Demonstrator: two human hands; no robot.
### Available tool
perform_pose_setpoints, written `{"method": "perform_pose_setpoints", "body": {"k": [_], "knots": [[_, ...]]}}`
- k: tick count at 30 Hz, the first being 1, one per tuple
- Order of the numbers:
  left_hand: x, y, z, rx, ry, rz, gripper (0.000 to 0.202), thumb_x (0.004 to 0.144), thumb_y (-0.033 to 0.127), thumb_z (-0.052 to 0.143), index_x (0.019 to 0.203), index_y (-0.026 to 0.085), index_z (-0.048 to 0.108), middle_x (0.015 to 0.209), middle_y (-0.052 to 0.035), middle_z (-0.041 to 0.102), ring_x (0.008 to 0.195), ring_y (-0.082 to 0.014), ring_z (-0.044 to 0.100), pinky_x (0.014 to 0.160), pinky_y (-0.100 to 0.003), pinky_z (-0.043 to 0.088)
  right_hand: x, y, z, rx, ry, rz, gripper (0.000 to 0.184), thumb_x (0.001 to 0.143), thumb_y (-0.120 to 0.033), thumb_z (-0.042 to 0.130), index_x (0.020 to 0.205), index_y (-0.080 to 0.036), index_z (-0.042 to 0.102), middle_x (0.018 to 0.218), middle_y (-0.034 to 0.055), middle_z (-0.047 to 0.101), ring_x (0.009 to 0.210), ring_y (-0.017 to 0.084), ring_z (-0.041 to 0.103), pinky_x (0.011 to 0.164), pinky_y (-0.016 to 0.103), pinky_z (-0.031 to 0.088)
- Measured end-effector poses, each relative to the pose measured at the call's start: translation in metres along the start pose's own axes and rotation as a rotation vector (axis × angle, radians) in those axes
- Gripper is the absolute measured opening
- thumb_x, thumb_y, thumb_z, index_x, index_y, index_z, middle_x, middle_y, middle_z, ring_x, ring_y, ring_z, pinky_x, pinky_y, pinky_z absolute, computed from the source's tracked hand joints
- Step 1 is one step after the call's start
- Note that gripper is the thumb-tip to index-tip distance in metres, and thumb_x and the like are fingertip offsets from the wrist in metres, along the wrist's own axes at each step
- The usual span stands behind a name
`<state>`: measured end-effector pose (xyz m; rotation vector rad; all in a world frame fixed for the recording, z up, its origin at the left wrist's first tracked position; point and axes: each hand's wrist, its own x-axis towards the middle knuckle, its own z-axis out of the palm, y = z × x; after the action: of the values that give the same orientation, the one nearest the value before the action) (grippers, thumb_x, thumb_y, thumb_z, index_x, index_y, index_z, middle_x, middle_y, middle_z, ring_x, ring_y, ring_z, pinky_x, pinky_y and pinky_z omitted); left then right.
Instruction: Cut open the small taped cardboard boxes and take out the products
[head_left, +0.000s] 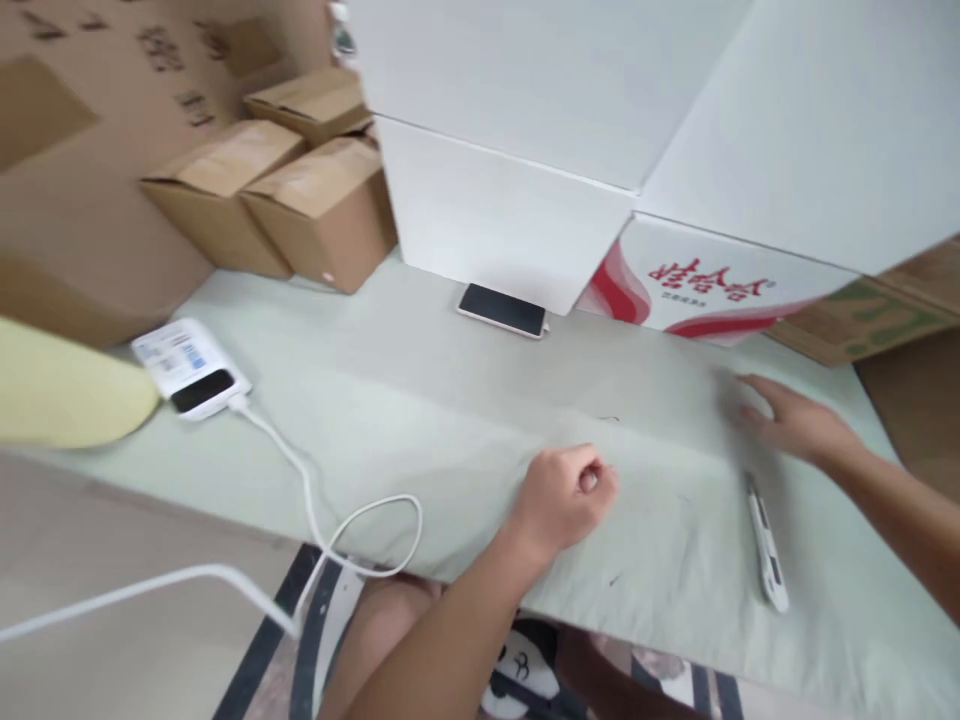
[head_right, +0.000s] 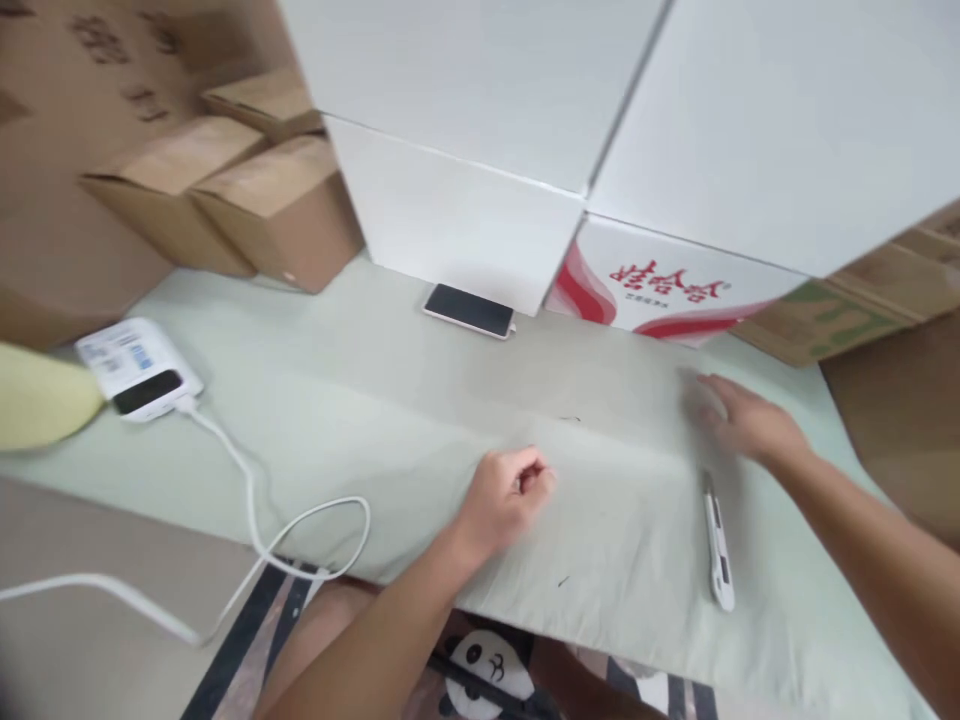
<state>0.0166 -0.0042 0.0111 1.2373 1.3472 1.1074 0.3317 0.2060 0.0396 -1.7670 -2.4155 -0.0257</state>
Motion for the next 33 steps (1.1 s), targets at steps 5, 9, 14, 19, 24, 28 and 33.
{"method": "perform_pose_setpoints", "body": {"k": [5,9,14,19,24,28,33], "knots": [[-0.017,0.006,-0.025,-0.126,0.075,0.013,0.031,0.082,0.042,0.055,0.06,0.023,0.044,0.055,0.004,0.04,0.055,-0.0131,0.038,0.059,-0.03,0.031,-0.026,-0.071,-0.011,-0.043,-0.129,-0.151,0.034,0.09,-0.045,0.052,0.116,-0.029,0.067,0.125,0.0165,0.075,0.082,0.034,0.077,0.079,0.049,0.06],[-0.028,0.01,-0.048,-0.176,0.137,0.016,0.03,0.082,0.043,0.055,0.061,0.023,0.045,0.055,0.0041,0.042,0.056,-0.0133,0.039,0.061,-0.03,0.032,-0.002,-0.165,-0.017,-0.051,-0.085,-0.384,0.045,0.092,-0.043,0.048,0.129,-0.025,0.065,0.134,0.0157,0.071,0.118,0.038,0.072,0.093,0.052,0.061],[-0.036,0.011,-0.075,-0.257,0.204,0.002,0.029,0.084,0.039,0.054,0.062,0.022,0.046,0.056,0.0051,0.044,0.058,-0.0126,0.041,0.063,-0.029,0.033,0.039,-0.32,-0.013,-0.041,-0.102,-0.615,0.052,0.095,-0.037,0.045,0.143,-0.021,0.059,0.148,0.0157,0.061,0.131,0.035,0.063,0.103,0.053,0.058],[-0.04,0.01,-0.092,-0.365,0.191,-0.107,0.03,0.084,0.035,0.055,0.06,0.022,0.042,0.054,0.0057,0.04,0.056,-0.0121,0.037,0.059,-0.029,0.032,0.075,-0.478,0.0,-0.032,0.021,-0.686,0.063,0.094,-0.03,0.052,0.156,-0.021,0.046,0.158,0.0197,0.046,0.137,0.04,0.054,0.11,0.064,0.047],[-0.044,0.012,-0.106,-0.378,0.139,-0.133,0.031,0.087,0.038,0.058,0.063,0.022,0.046,0.06,0.0034,0.049,0.06,-0.0128,0.045,0.059,-0.028,0.032,0.12,-0.568,0.013,0.033,0.03,-0.617,0.072,0.091,-0.03,0.061,0.159,-0.026,0.04,0.165,0.0184,0.034,0.145,0.044,0.042,0.111,0.074,0.036],[-0.046,0.012,-0.116,-0.381,0.179,-0.119,0.035,0.088,0.038,0.057,0.06,0.022,0.043,0.057,0.0038,0.047,0.056,-0.0117,0.04,0.058,-0.029,0.028,0.135,-0.585,0.019,0.018,0.04,-0.609,0.058,0.1,-0.033,0.049,0.155,-0.017,0.046,0.167,0.0188,0.031,0.15,0.043,0.036,0.117,0.07,0.029],[-0.048,0.011,-0.118,-0.444,0.221,-0.096,0.037,0.088,0.036,0.056,0.058,0.022,0.039,0.054,0.0049,0.042,0.054,-0.0107,0.034,0.056,-0.029,0.024,0.128,-0.579,0.019,0.044,0.086,-0.574,0.051,0.104,-0.029,0.037,0.148,-0.008,0.05,0.16,0.0189,0.043,0.148,0.042,0.042,0.118,0.066,0.033]]}}
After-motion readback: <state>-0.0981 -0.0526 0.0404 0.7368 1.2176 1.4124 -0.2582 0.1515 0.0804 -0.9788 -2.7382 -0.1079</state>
